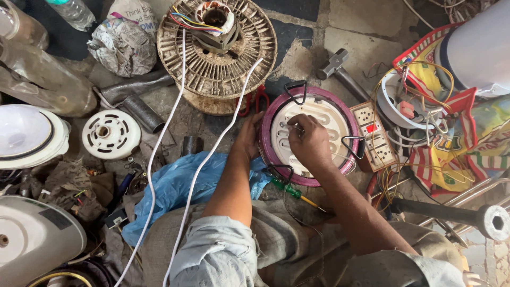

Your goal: The person sits on the floor and repairs a small pink electric heater. They use a screwdriver to remove screws from the base, then use pliers to strip and twist wires connected to the heating element. The person manipulates the wires and components by hand to reassemble the electrical connections.

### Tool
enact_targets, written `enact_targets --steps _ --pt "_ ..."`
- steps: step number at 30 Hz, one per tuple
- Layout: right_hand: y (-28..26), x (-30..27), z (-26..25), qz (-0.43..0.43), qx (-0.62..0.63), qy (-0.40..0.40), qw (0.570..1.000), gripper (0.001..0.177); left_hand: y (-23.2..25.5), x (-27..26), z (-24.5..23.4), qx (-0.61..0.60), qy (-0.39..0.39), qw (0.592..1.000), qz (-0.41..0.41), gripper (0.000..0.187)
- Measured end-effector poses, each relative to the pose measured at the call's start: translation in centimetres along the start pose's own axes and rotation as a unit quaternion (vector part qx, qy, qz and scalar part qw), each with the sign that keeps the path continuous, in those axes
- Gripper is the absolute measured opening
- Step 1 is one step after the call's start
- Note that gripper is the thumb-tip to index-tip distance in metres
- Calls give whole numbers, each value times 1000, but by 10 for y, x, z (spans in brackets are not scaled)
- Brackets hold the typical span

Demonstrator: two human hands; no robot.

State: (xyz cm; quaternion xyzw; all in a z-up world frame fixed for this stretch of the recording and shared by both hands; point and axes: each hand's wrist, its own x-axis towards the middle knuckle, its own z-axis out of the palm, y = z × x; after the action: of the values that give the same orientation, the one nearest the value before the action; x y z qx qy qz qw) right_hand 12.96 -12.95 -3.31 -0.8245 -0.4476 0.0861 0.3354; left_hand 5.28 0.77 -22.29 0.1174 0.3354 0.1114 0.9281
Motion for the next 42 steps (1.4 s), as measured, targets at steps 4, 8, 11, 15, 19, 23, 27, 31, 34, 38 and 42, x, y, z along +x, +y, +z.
enact_targets --steps 4,8,11,15,19,23,27,31,34,38,42 --pt "0 3 0 2 -11 -12 1000 12 3 -5 6 40 69 997 -5 49" --pt "3 4 0 -17 -10 -8 1000 14 4 -2 8 35 29 999 -26 52" --pt "1 4 0 -4 -7 -15 1000 13 4 0 4 16 -3 1000 -22 52" --pt "-1 4 1 -8 -8 -9 1000 14 4 -4 4 10 -23 999 -35 53" --pt "1 5 1 12 -5 -20 1000 15 6 -3 8 10 6 999 -35 52" --pt "2 5 1 -8 -9 -12 1000 14 8 -8 14 7 -29 999 -41 51" --pt "3 4 2 -5 -5 -13 1000 14 12 -18 22 17 -4 999 -38 51" --pt "4 4 2 -18 -4 -13 1000 13 13 -23 24 -1 -48 997 -55 57" --pt "4 4 2 -24 -12 -10 1000 12 13 -22 26 37 1 999 -33 59" --pt "4 3 1 -13 -7 -18 1000 14 13 -23 24 31 -1 999 -40 62" --pt "4 5 2 -17 -8 -13 1000 13 15 -23 27 51 -5 998 -43 66"
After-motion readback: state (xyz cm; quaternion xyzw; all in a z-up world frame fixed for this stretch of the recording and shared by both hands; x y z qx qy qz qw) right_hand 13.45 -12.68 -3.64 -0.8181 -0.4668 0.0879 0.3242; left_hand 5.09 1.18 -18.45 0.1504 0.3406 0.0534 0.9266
